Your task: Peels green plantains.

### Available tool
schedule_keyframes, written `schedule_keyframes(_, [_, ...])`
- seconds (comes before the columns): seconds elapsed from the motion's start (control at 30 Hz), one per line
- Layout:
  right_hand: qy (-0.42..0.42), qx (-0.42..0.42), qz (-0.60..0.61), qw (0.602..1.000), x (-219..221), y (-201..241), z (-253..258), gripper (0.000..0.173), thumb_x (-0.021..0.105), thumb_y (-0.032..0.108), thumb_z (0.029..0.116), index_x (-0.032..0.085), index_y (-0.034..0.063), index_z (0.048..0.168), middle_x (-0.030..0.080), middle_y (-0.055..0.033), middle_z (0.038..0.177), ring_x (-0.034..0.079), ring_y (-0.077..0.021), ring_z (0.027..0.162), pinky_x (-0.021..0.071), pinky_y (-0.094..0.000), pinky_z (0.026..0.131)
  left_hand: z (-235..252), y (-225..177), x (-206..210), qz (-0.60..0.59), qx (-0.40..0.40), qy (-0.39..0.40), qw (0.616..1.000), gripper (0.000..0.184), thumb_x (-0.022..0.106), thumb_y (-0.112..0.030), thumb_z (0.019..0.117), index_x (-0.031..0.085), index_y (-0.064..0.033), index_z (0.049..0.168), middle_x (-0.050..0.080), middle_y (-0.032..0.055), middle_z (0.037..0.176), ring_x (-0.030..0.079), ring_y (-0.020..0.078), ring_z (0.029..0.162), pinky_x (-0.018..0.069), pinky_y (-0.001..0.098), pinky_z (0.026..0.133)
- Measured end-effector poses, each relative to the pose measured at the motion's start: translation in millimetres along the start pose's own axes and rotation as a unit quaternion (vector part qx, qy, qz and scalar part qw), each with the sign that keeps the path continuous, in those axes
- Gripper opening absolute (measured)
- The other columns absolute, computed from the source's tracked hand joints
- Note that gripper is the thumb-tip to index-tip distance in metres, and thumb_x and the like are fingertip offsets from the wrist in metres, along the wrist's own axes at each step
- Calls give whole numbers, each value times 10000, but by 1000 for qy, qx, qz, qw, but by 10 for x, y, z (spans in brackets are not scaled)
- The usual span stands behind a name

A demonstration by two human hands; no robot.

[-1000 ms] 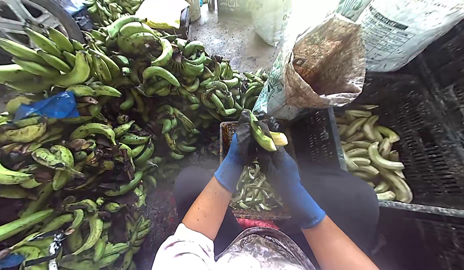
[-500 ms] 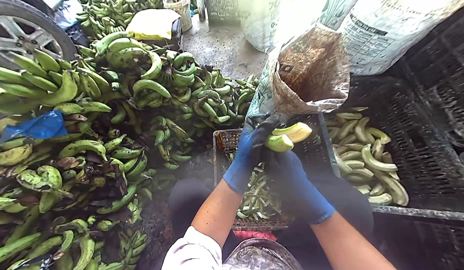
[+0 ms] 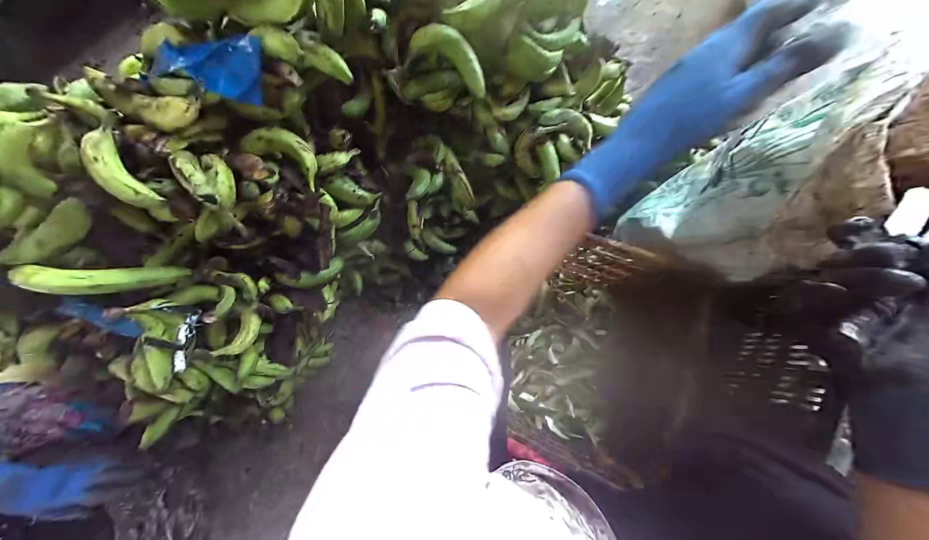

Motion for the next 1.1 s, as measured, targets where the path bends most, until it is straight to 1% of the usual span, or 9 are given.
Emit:
schedule_keyframes(0.1, [-23, 14, -105, 994, 71, 0, -179, 458, 223, 347, 1108, 594, 102, 1215, 680, -15, 870, 662, -67, 655, 563, -193, 546, -881, 641, -735, 134, -133, 169, 967, 306, 515, -241, 1051, 652, -16, 1206, 686, 134, 1110, 651, 197, 1018, 520, 408, 917])
schedule_keyframes(0.17, [75, 23, -199, 977, -160, 104, -324, 329, 374, 255, 1090, 610, 136, 1286, 709, -28, 1020, 693, -122, 767, 590, -263, 629, -1629, 1164, -1142, 173, -291, 227, 913, 355, 548, -333, 1040, 664, -50, 1220, 690, 148, 1087, 660, 249, 976, 531, 488, 877])
schedule_keyframes(0.23, [140, 39, -204, 968, -187, 18, -483, 335, 399, 267, 1099, 577, 189, 1372, 697, -3, 1068, 687, -120, 802, 595, -277, 673, -2382, 1723, -1442, 182, -449, 180, 856, 474, 567, -404, 1017, 622, -37, 1313, 668, 224, 1208, 645, 365, 1119, 495, 603, 968])
schedule_keyframes(0.33, [78, 52, -149, 984, -1, -470, -688, 394, 372, 347, 1104, 549, 203, 1425, 710, -17, 1095, 682, -117, 759, 582, -280, 627, -3046, 2264, -1640, 101, -594, -86, 793, 573, 615, -410, 987, 518, -39, 1413, 621, 235, 1302, 610, 365, 1197, 496, 580, 992])
schedule_keyframes(0.43, [-55, 83, -206, 974, 110, -848, -599, 319, 442, 375, 1082, 633, 233, 1295, 723, 31, 1003, 675, -61, 729, 576, -225, 579, -2954, 2459, -1534, -122, -573, -327, 742, 412, 640, -332, 967, 586, -81, 1290, 640, 117, 1066, 630, 219, 882, 558, 398, 744])
schedule_keyframes(0.57, [-134, 98, -265, 950, 166, -1031, -437, 262, 419, 225, 1082, 606, 179, 1261, 727, 6, 966, 706, -78, 723, 599, -234, 546, -2651, 2813, -1341, -242, -500, -470, 686, 169, 605, -227, 996, 575, -81, 1077, 510, 31, 751, 493, 133, 577, 472, 296, 526])
schedule_keyframes(0.77, [-151, 76, -297, 940, 576, -1038, -398, 270, 344, 224, 1105, 573, 122, 1206, 683, 23, 885, 654, -50, 660, 535, -205, 492, -2601, 2556, -1474, -390, -400, -544, 626, 262, 486, -332, 1055, 578, -106, 1151, 632, 79, 877, 627, 180, 692, 553, 330, 587])
schedule_keyframes(0.9, [-237, 91, -320, 913, 745, -1115, -454, 214, 387, 229, 1106, 559, 111, 1153, 612, 20, 748, 600, -33, 564, 485, -182, 434, -2521, 2297, -1513, -303, -434, -477, 702, 386, 406, -362, 1095, 540, -110, 1355, 643, 106, 1139, 645, 191, 929, 568, 370, 799])
schedule_keyframes(1.1, [-273, 89, -367, 885, 685, -1035, -554, 197, 362, 198, 1113, 526, 101, 1163, 575, 17, 731, 571, -32, 544, 472, -179, 432, -2719, 2647, -1353, -293, -400, -567, 658, 232, 481, -177, 1058, 546, -63, 1249, 602, 123, 1057, 610, 221, 867, 552, 398, 739])
Point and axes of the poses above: each hand's wrist, its own z-axis towards the middle knuckle, its own x-axis out of the palm, y = z × x, the point moved 2 cm from there along z, towards the middle knuckle
